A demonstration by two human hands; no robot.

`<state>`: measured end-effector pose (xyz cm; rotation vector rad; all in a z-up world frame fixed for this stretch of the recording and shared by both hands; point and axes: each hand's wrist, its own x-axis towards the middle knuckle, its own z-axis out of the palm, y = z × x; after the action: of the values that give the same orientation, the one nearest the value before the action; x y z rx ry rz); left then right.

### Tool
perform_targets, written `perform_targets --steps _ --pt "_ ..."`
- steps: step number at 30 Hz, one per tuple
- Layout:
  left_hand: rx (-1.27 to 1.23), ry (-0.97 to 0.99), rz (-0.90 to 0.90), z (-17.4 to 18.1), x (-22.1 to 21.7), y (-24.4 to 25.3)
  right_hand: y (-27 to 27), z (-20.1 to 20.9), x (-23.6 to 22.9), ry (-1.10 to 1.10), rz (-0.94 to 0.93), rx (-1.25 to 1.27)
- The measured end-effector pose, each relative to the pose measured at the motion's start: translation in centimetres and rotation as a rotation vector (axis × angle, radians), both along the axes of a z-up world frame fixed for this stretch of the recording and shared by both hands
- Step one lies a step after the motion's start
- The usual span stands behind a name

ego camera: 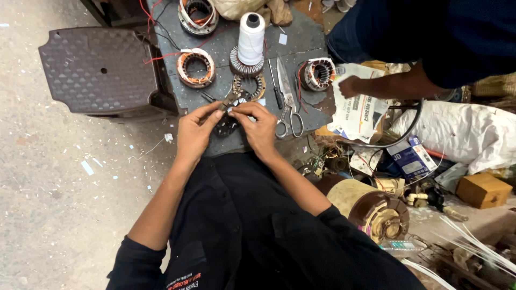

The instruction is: The person inserts small white insulating pieces into slots on a circular stator core and uses shears to trim protruding wire ends. The person repeats this process on multiple stator units while seated at a shared workbench with other workers.

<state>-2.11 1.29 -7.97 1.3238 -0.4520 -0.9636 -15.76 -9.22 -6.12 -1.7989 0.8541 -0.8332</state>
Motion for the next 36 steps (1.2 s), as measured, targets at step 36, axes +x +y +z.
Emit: perform_targets --steps 36 --pt "0.067 -0.656 0.141 3.1 -1.2 -1.3 -1.9 0.1 -4.2 0.428 0.203 -0.564"
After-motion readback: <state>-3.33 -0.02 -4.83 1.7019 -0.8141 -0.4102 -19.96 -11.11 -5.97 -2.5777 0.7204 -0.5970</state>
